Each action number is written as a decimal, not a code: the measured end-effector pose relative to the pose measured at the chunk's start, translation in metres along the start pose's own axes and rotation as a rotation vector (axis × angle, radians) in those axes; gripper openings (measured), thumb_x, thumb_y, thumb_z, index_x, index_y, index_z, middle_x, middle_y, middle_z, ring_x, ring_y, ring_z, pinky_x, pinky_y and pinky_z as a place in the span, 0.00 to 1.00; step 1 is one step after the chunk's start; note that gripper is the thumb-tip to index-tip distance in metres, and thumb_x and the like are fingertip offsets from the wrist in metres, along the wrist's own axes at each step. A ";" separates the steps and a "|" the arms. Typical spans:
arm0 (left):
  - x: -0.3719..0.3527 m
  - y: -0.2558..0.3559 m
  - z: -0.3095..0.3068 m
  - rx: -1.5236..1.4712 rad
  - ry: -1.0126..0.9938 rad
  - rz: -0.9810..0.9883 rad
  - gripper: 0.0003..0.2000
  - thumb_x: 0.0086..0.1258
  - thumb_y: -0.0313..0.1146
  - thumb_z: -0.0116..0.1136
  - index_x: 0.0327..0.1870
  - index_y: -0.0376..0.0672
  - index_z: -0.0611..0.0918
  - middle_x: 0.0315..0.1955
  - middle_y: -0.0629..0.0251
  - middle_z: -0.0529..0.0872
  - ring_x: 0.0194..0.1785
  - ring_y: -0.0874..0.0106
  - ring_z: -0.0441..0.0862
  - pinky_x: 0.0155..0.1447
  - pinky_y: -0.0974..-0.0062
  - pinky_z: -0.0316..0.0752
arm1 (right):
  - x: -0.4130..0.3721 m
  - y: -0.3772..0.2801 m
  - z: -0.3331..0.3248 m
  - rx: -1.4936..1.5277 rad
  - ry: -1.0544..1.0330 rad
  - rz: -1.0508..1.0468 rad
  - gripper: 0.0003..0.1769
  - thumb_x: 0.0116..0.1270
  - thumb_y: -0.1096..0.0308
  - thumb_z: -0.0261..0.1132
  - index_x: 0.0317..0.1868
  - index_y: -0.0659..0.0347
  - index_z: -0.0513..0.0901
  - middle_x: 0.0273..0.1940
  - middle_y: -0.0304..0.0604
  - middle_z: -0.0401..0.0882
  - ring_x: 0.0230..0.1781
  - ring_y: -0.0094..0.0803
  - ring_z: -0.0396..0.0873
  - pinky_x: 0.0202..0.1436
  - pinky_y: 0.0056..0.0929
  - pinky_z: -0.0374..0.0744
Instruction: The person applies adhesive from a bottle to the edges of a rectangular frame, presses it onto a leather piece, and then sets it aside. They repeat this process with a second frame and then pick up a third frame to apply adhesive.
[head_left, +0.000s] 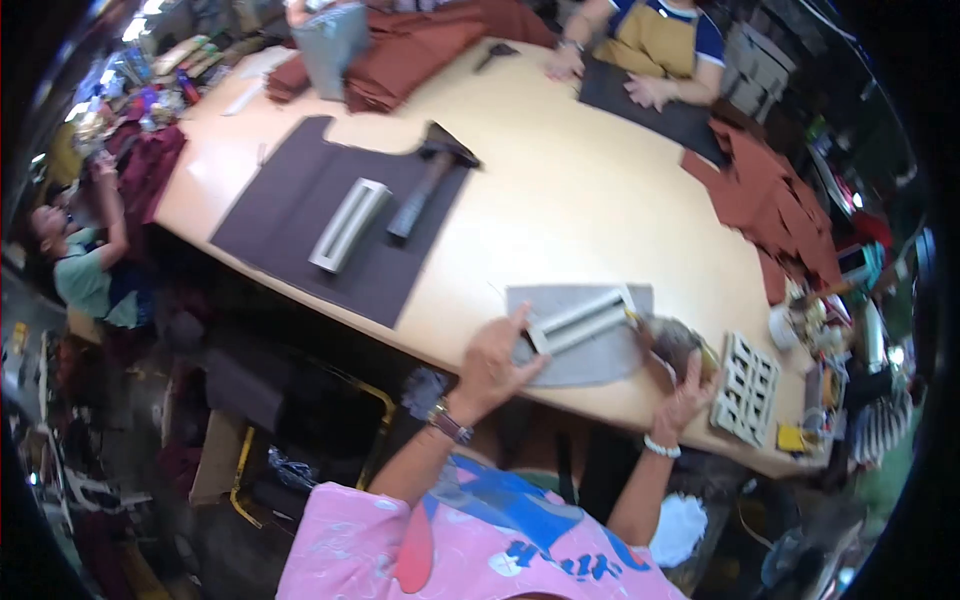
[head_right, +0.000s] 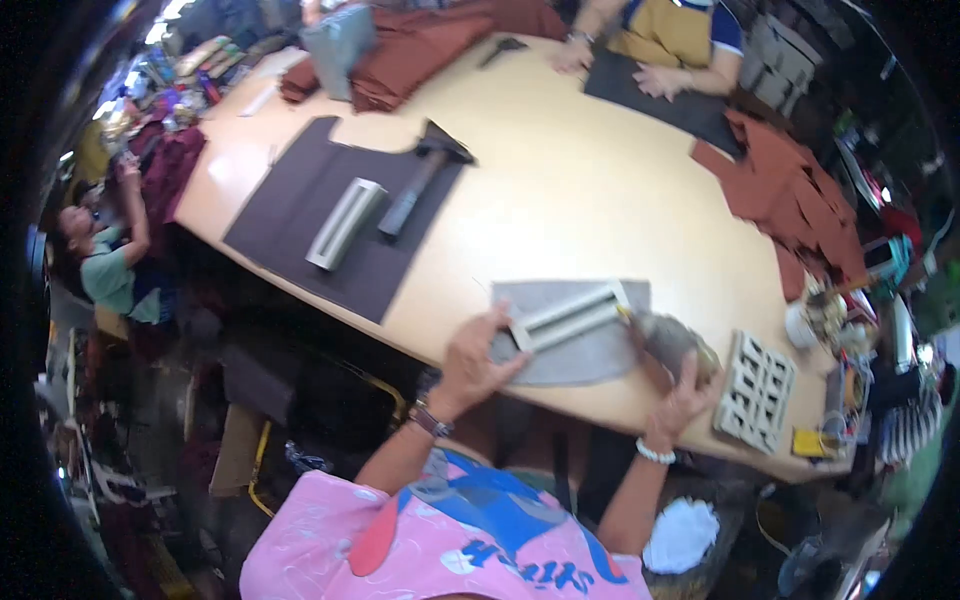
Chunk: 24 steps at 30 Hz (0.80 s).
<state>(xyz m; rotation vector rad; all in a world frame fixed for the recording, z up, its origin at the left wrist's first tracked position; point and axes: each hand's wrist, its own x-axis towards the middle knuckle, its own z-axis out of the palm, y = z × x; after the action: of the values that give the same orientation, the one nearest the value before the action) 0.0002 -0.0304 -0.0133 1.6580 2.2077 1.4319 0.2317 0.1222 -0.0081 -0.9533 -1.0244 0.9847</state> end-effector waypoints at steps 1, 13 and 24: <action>0.001 0.001 -0.001 -0.002 0.005 0.002 0.35 0.50 0.36 0.73 0.61 0.38 0.73 0.42 0.58 0.83 0.46 0.59 0.81 0.54 0.65 0.76 | 0.000 0.004 -0.003 -0.006 -0.016 -0.004 0.14 0.67 0.69 0.64 0.49 0.67 0.75 0.44 0.44 0.77 0.42 0.31 0.75 0.50 0.29 0.76; 0.001 0.002 0.000 -0.073 0.060 0.037 0.31 0.59 0.36 0.66 0.63 0.36 0.70 0.38 0.56 0.83 0.44 0.60 0.80 0.51 0.65 0.74 | -0.051 -0.003 0.010 0.007 -0.205 0.028 0.15 0.64 0.74 0.67 0.49 0.63 0.74 0.41 0.34 0.73 0.42 0.21 0.71 0.48 0.20 0.72; 0.000 -0.004 0.003 -0.243 0.040 -0.077 0.19 0.71 0.33 0.51 0.61 0.36 0.73 0.39 0.52 0.84 0.44 0.57 0.80 0.51 0.65 0.73 | -0.093 -0.024 0.028 0.086 -0.269 0.104 0.17 0.61 0.77 0.69 0.49 0.63 0.74 0.41 0.35 0.76 0.40 0.20 0.74 0.46 0.19 0.74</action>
<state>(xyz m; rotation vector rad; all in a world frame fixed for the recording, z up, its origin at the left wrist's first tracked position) -0.0011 -0.0282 -0.0175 1.4628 1.9959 1.6496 0.1896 0.0320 0.0005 -0.8238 -1.1540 1.2582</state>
